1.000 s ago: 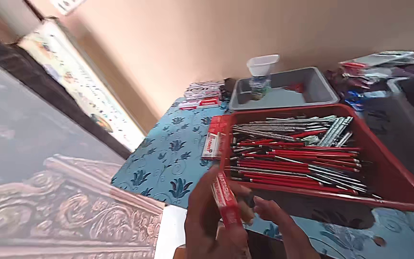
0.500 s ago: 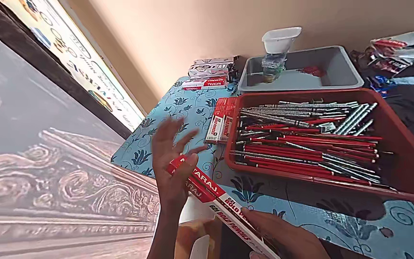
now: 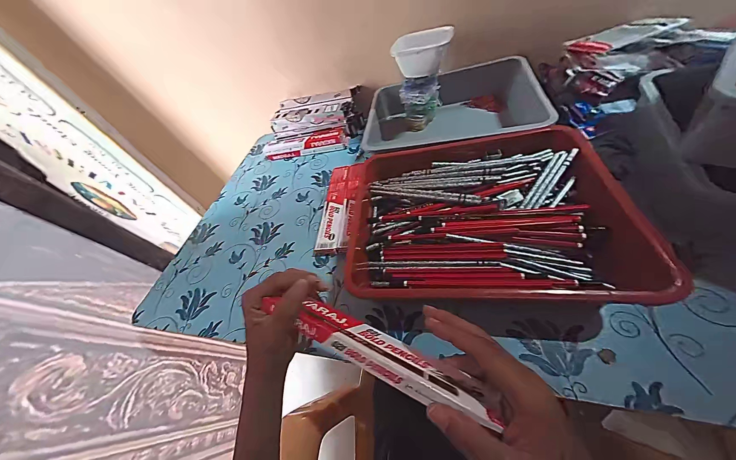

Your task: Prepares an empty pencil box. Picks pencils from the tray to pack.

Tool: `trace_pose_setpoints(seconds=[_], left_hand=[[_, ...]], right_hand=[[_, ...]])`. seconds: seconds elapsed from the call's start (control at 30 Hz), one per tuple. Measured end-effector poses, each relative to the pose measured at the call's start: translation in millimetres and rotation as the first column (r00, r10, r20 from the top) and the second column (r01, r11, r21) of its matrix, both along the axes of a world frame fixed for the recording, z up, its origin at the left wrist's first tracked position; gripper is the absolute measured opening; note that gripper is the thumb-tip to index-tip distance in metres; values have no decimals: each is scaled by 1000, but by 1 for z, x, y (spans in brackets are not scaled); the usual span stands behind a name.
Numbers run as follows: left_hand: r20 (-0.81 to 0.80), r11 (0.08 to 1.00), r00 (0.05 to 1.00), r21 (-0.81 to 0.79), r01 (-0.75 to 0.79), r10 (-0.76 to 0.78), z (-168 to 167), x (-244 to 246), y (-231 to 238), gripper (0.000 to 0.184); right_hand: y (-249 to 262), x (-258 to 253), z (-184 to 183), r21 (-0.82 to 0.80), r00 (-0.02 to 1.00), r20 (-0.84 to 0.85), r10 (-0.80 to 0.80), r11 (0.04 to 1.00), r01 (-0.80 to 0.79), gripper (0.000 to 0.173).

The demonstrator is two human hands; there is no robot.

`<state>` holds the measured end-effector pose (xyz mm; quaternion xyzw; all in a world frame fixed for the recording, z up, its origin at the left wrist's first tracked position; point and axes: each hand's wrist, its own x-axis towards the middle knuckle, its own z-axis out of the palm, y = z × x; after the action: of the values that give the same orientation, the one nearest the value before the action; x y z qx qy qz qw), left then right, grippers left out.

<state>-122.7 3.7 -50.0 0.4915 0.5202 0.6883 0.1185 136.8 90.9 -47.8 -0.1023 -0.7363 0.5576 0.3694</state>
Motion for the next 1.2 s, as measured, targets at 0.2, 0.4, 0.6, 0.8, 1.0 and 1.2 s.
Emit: trace_pose_setpoints(seconds=[0.2, 0.4, 0.6, 0.8, 1.0, 1.2], left_hand=[[389, 989, 920, 114, -96, 45, -16, 2, 7, 29], [494, 983, 869, 150, -103, 16, -25, -5, 5, 51], [659, 970, 751, 204, -129, -39, -12, 2, 10, 58], [704, 953, 709, 242, -182, -44, -9, 11, 11, 57], [692, 935, 718, 203, -290, 72, -15, 5, 14, 58], [577, 925, 800, 194, -327, 161, -22, 4, 13, 56]], right_hand=[[-12, -19, 11, -61, 982, -180, -51, 997, 41, 59], [-26, -51, 20, -33, 935, -291, -201, 979, 200, 58], [-43, -84, 25, -142, 796, -491, -353, 934, 327, 56], [-48, -101, 26, -127, 733, -574, -365, 924, 361, 29], [-49, -91, 22, -164, 778, -541, -320, 947, 276, 13], [-40, -83, 16, -248, 785, -498, -368, 928, 278, 15]])
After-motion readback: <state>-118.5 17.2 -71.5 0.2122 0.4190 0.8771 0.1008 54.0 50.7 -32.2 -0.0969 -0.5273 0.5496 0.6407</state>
